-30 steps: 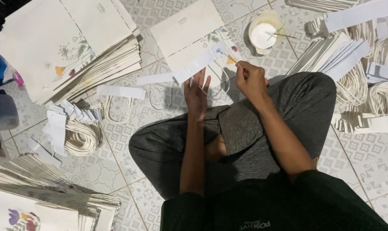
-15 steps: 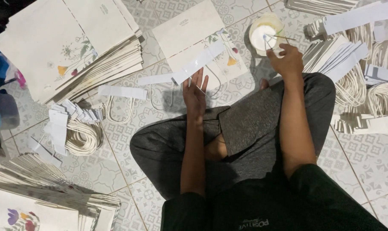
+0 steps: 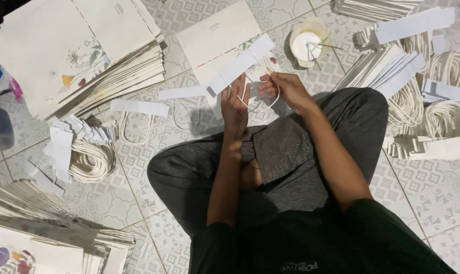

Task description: Assembling paper bags by applying glue to paper strips and attaching them as handles to the bag templates.

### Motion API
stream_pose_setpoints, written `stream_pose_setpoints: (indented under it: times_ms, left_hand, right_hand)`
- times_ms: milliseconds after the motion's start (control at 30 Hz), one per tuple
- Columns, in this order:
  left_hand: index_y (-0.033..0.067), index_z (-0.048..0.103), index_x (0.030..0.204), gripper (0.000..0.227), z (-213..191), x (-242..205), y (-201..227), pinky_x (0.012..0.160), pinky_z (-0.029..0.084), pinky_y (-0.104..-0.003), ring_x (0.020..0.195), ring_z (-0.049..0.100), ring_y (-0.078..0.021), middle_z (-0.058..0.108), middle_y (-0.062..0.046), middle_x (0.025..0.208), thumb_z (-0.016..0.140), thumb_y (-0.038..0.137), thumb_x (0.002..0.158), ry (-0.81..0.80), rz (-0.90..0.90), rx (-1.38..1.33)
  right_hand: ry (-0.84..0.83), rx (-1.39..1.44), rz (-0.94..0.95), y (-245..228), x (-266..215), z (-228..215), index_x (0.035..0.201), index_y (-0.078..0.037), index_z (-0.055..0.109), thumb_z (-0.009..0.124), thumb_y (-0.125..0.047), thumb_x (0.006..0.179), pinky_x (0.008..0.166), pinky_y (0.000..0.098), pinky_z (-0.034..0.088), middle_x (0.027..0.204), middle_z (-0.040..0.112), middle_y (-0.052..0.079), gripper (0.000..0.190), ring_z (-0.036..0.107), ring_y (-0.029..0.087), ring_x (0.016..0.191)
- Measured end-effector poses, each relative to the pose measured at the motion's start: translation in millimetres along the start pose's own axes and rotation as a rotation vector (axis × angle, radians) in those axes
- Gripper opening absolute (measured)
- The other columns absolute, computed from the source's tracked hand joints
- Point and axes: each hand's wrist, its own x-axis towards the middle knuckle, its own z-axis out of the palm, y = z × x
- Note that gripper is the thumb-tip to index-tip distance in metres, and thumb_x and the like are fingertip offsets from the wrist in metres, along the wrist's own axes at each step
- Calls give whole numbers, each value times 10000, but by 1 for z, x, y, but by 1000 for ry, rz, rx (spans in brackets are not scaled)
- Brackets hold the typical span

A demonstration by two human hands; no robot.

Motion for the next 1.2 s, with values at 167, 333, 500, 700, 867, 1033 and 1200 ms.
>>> stream_pose_setpoints:
  times_ms: [167,333,500,700,867,1033,1200]
  left_hand:
    - [23,346,1573,681,7,-7,20,1115,388,-580,1424,466,-417,459,-227,1565,513,482,1098,-191,-148,643]
    - [115,566,1449,628,-88,39,7,1063,486,-525,1296,586,-400,611,-182,1397,748,448,947,-345,434,1696]
    - [258,558,1432,961,-134,64,15,988,513,-635,1328,553,-382,571,-100,1449,939,540,596,-505,612,2359]
    - [319,617,1231,847,-142,67,28,710,619,-424,1201,647,-266,610,-1,1407,856,726,527,-515,947,2544]
    - [261,637,1223,641,-125,57,36,676,615,-466,1180,659,-343,644,-87,1354,806,655,747,-552,985,2446]
    - [255,656,1211,572,-125,64,41,648,613,-449,1131,691,-335,699,-81,1270,784,608,779,-546,983,2324]
    - [239,652,1151,384,-133,71,48,630,617,-438,1009,737,-314,755,-57,1097,706,549,930,-562,993,2067]
  right_hand:
    - [49,324,-25,5,10,-26,1190,7,681,610,-139,1049,743,217,639,944,769,102,215,800,165,855]
    - [42,439,-60,10,18,-44,1210,28,672,620,-110,1045,756,283,684,972,769,153,222,806,224,870]
    - [11,369,-84,7,12,-36,1172,39,674,644,-75,1026,745,311,687,977,772,184,187,805,242,861]
    - [18,254,-73,0,7,-24,1146,21,665,671,-75,1014,762,320,686,978,764,191,163,800,236,859]
    - [23,206,-72,-5,4,-21,1126,17,659,677,-81,1020,779,322,683,989,761,203,146,798,240,863]
    - [63,199,-74,-6,2,-28,1129,9,663,679,-95,1023,776,339,686,984,758,198,149,798,245,861]
    - [84,199,-81,-6,-4,-37,1102,12,679,702,-71,1003,738,393,690,942,759,181,131,796,257,831]
